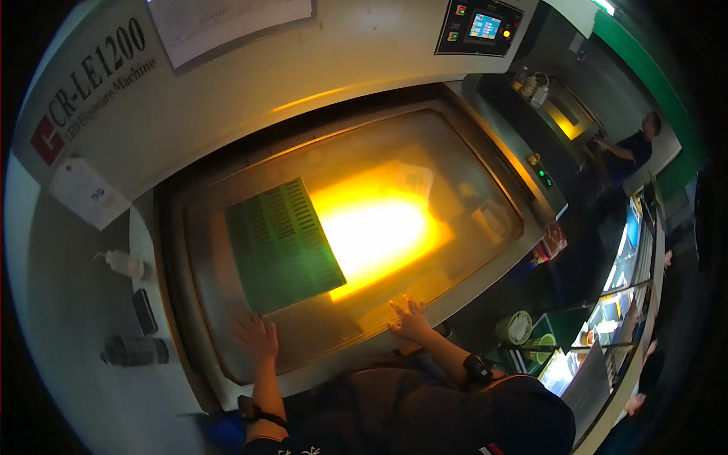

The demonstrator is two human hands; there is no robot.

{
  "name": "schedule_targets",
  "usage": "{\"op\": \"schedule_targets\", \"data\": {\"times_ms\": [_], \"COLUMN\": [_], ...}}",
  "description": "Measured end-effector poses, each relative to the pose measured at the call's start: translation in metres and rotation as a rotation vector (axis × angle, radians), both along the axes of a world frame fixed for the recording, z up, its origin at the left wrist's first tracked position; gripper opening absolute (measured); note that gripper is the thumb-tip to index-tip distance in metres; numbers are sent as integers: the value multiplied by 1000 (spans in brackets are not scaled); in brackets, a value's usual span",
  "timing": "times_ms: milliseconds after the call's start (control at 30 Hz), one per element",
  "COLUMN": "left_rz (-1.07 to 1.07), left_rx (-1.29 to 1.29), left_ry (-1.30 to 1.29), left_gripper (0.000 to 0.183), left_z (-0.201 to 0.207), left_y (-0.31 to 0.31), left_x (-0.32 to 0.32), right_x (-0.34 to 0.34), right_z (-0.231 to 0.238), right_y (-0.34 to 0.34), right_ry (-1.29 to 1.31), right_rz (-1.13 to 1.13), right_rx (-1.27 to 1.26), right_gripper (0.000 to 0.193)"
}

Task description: Operating an LED exposure machine to process circuit board panels, involving loading panels, leveling them with a squeegee, and unloading.

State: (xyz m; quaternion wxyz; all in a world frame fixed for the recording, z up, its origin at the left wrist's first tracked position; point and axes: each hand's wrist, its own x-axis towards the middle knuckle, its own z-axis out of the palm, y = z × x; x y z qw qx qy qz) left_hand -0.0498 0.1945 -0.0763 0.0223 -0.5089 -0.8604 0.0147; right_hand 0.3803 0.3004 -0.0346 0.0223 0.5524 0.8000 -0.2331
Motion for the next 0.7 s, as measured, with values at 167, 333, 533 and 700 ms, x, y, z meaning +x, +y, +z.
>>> {"op": "schedule_targets", "data": {"times_ms": [167,333,533,700], "left_rz": [36,69,30,43], "left_rx": [10,-49,99,-67], "left_ry": [-86,-54,-26,-157], "left_gripper": [67,67,67,69], "left_z": [7,31,-1,0], "left_y": [8,17,41,89], "left_x": [13,17,-10,-45], "right_x": [-9,-22,-38,-46], "right_z": [-5,-6,-5,10], "right_y": [-10,-4,0,-15], "right_ry": [-132,-138,-17,110], "right_rz": [-14,-106,-64,-35], "right_rx": [-8,-61,32,152], "right_gripper": [72,71,68,66]}}
